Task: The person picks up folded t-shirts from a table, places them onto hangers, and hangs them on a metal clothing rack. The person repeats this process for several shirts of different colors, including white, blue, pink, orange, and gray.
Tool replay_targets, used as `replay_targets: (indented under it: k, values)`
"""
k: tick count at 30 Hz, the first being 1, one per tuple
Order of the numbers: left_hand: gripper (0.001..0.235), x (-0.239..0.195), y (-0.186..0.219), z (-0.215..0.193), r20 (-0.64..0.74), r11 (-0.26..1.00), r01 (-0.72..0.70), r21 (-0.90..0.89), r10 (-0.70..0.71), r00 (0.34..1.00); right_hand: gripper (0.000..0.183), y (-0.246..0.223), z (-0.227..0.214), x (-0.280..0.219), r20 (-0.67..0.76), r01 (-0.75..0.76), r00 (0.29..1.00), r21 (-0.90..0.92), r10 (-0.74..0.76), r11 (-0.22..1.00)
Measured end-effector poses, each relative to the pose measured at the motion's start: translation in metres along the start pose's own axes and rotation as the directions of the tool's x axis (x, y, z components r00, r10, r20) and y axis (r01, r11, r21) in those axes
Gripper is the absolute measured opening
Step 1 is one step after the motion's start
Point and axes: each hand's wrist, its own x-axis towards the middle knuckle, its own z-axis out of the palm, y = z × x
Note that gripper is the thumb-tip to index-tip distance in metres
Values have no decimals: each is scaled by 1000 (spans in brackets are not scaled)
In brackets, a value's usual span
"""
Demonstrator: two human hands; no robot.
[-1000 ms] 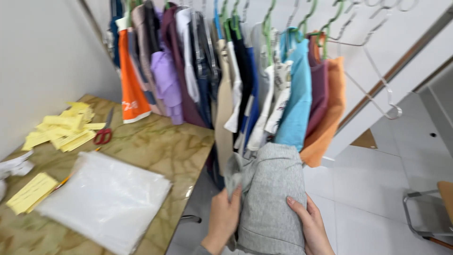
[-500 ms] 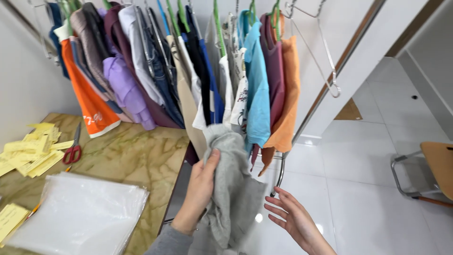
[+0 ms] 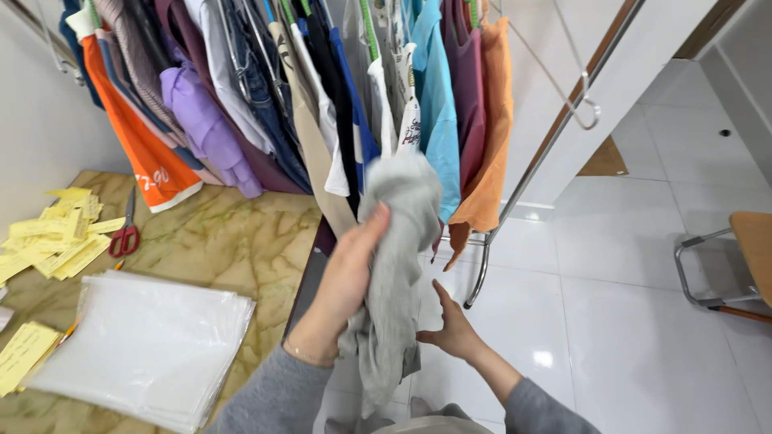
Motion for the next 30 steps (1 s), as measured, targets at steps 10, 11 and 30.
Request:
replay_targets:
  k: [10,11,30]
  values:
    - [63,-4,73,11,-398,753,-288,-591,38,917,16,44,60,23,249,150,969,-571,-5,807]
    - [61,5,69,1,-420,734,-356,-579,105,901,27,38,64,17,103,-1,992,-601,79,799]
    - [111,-37,-171,6,8,576,-10,818,6,1000,21,-156,-58,-45,44,-26,999,654,-4,756]
